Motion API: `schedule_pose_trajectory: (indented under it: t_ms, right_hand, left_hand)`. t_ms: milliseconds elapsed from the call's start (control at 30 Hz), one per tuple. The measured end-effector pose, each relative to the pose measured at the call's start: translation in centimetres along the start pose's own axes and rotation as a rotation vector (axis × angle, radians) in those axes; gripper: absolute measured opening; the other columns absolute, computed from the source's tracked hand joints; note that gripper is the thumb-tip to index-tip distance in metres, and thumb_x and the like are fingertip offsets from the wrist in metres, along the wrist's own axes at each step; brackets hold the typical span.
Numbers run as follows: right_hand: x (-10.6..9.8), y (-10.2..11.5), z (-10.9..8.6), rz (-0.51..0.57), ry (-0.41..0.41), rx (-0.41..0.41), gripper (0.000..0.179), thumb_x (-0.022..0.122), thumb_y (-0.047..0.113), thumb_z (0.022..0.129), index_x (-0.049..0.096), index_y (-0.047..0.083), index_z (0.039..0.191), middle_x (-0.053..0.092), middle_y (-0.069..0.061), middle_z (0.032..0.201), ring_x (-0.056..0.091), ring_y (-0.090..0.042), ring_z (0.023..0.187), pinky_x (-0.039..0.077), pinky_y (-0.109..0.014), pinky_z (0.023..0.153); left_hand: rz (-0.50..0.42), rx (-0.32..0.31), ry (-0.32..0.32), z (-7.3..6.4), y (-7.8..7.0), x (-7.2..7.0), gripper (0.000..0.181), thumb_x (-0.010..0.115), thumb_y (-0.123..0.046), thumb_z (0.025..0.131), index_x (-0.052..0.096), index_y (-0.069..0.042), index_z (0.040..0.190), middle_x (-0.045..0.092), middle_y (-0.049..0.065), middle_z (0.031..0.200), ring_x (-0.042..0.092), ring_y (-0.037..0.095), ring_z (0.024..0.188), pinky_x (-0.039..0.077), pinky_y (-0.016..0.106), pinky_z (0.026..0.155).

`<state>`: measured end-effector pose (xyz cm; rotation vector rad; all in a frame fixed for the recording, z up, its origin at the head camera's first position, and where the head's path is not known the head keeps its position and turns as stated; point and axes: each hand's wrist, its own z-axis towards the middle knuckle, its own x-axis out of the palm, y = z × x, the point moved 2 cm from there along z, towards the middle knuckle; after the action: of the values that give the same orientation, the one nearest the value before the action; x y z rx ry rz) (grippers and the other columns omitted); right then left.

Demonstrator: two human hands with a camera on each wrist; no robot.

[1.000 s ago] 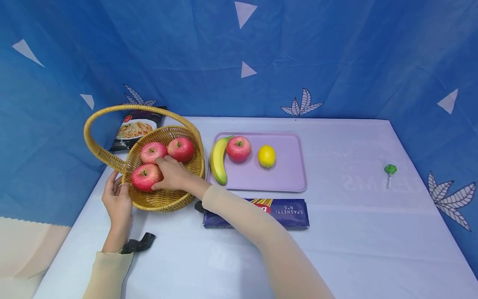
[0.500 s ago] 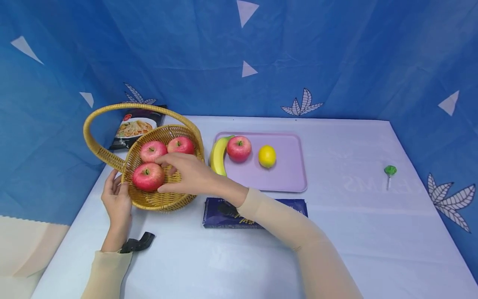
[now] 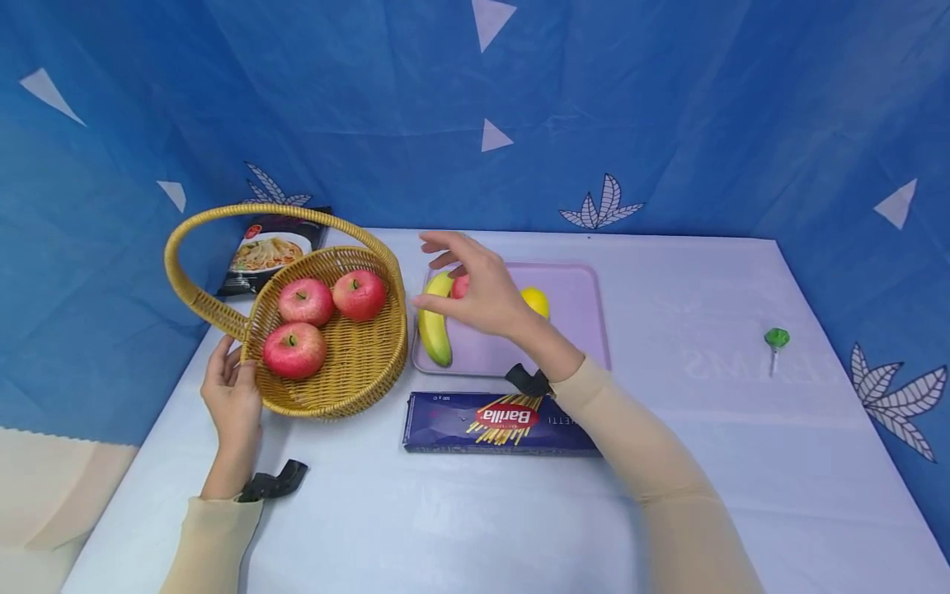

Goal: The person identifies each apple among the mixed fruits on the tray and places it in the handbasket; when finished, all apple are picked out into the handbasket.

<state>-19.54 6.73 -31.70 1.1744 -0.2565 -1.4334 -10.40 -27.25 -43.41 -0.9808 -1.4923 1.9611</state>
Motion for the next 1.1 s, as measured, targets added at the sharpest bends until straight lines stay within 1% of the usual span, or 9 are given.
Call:
schedule_pose_trajectory:
  t_ms: [67, 167, 267, 367, 567, 733, 867, 1000, 1100]
  right_hand:
    - [-0.8, -1.2, 0.1, -0.009, -0.018, 0.055, 0.075, 0.084, 0.015, 0.076, 0.047, 0.01, 0.142, 0.061, -0.009, 0.13, 0.062, -0.023, 0.111, 0.055, -0.039, 0.093]
    - [-1.7, -3.3, 0.1, -0.033, -0.014, 0.141, 0.081, 0.083, 0.019, 0.078, 0.041, 0.012, 0.147, 0.054, -0.01, 0.137, 0.057, -0.026, 0.12, 0.051, -0.044, 0.1]
    - [-2.2, -5.2, 0.0, -0.06, 0.014, 0.213, 0.087, 0.081, 0.022, 0.079, 0.034, 0.013, 0.15, 0.046, -0.012, 0.145, 0.05, -0.029, 0.128, 0.047, -0.047, 0.105]
    - [-2.4, -6.9, 0.0, -0.082, 0.047, 0.278, 0.091, 0.081, 0.026, 0.078, 0.03, 0.015, 0.153, 0.04, -0.012, 0.15, 0.045, -0.031, 0.132, 0.043, -0.051, 0.109]
    - [-2.7, -8.9, -0.1, -0.111, 0.105, 0.388, 0.097, 0.082, 0.031, 0.078, 0.024, 0.018, 0.155, 0.035, -0.013, 0.153, 0.041, -0.035, 0.134, 0.039, -0.055, 0.111]
    - [-2.6, -9.8, 0.0, -0.129, 0.141, 0.451, 0.098, 0.082, 0.029, 0.077, 0.023, 0.018, 0.155, 0.034, -0.013, 0.154, 0.04, -0.035, 0.135, 0.038, -0.055, 0.113]
    - [-2.4, -10.7, -0.1, -0.151, 0.195, 0.491, 0.1, 0.082, 0.029, 0.077, 0.022, 0.018, 0.156, 0.031, -0.012, 0.156, 0.039, -0.033, 0.137, 0.037, -0.056, 0.113]
    - [-2.0, -11.5, -0.3, -0.164, 0.259, 0.515, 0.105, 0.084, 0.033, 0.075, 0.02, 0.018, 0.156, 0.028, -0.012, 0.157, 0.037, -0.035, 0.138, 0.035, -0.058, 0.114]
    - [-1.7, -11.9, -0.4, -0.168, 0.29, 0.516, 0.108, 0.085, 0.036, 0.073, 0.019, 0.017, 0.157, 0.027, -0.012, 0.158, 0.037, -0.035, 0.138, 0.035, -0.059, 0.113]
  left_hand:
    - [0.0, -0.001, -0.001, 0.0, 0.0, 0.0, 0.047, 0.044, -0.006, 0.101, 0.044, -0.015, 0.147, 0.056, 0.012, 0.132, 0.053, 0.015, 0.12, 0.049, 0.036, 0.107]
    - [0.002, 0.0, -0.001, 0.0, 0.1, 0.0, 0.047, 0.044, -0.007, 0.101, 0.044, -0.016, 0.147, 0.056, 0.012, 0.132, 0.052, 0.014, 0.119, 0.049, 0.036, 0.107]
    - [0.009, -0.004, -0.002, 0.0, 0.2, 0.0, 0.047, 0.044, -0.007, 0.101, 0.044, -0.016, 0.147, 0.055, 0.011, 0.132, 0.052, 0.014, 0.119, 0.049, 0.035, 0.107]
    - [0.007, -0.007, -0.001, 0.0, 0.2, 0.0, 0.047, 0.044, -0.007, 0.101, 0.044, -0.017, 0.147, 0.056, 0.011, 0.132, 0.052, 0.014, 0.119, 0.049, 0.035, 0.107]
    - [-0.008, -0.004, 0.006, 0.0, 0.1, 0.0, 0.047, 0.044, -0.006, 0.101, 0.043, -0.016, 0.147, 0.055, 0.011, 0.133, 0.053, 0.017, 0.122, 0.049, 0.033, 0.106]
    - [-0.021, 0.011, 0.004, 0.0, 0.1, 0.0, 0.047, 0.044, -0.005, 0.1, 0.044, -0.013, 0.147, 0.056, 0.013, 0.133, 0.053, 0.019, 0.123, 0.048, 0.031, 0.108]
    - [-0.036, 0.025, -0.005, 0.1, 0.1, 0.0, 0.047, 0.045, -0.004, 0.099, 0.045, -0.011, 0.146, 0.057, 0.015, 0.132, 0.053, 0.02, 0.123, 0.046, 0.03, 0.107]
    - [-0.033, 0.022, -0.005, 0.1, 0.0, 0.0, 0.047, 0.045, -0.005, 0.099, 0.045, -0.012, 0.146, 0.057, 0.015, 0.132, 0.054, 0.02, 0.122, 0.046, 0.031, 0.108]
    - [-0.028, 0.017, -0.002, 0.0, -0.1, 0.0, 0.047, 0.045, -0.006, 0.1, 0.044, -0.012, 0.146, 0.056, 0.015, 0.132, 0.054, 0.02, 0.122, 0.046, 0.031, 0.108]
